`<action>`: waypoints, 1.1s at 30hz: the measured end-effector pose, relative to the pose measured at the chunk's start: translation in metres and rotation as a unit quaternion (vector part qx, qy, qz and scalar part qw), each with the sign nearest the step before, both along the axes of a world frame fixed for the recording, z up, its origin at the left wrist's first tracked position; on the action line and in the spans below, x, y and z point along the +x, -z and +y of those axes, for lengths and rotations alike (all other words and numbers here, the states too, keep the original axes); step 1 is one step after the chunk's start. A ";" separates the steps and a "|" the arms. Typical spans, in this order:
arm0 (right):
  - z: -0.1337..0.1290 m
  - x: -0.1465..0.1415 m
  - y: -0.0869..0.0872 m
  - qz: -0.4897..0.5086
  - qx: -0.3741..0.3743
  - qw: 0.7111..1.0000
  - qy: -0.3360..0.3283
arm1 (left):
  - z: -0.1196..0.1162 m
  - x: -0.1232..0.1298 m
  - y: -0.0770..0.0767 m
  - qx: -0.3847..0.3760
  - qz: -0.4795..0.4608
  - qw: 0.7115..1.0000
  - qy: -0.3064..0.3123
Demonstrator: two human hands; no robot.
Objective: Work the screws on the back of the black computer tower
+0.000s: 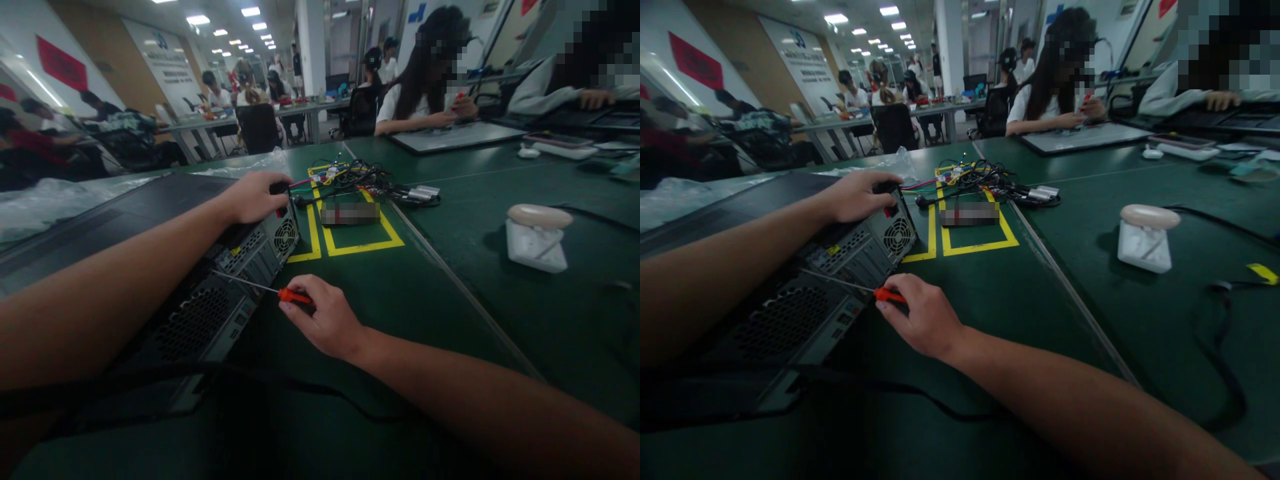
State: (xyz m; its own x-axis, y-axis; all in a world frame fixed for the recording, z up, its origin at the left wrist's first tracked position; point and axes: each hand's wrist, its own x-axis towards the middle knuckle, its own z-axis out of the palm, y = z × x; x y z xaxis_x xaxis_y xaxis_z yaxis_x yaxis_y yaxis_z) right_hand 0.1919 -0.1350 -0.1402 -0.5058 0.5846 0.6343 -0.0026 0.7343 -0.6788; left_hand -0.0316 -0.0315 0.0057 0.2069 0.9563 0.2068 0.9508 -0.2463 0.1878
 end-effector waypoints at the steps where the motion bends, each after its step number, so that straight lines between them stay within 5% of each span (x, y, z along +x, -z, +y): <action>1: 0.000 0.000 0.000 0.000 0.001 1.000 0.000 | 0.000 0.000 0.000 0.002 0.001 1.000 0.000; 33: -0.002 0.000 -0.002 -0.033 -0.038 0.999 0.001 | -0.001 0.002 -0.002 -0.009 0.020 1.000 -0.001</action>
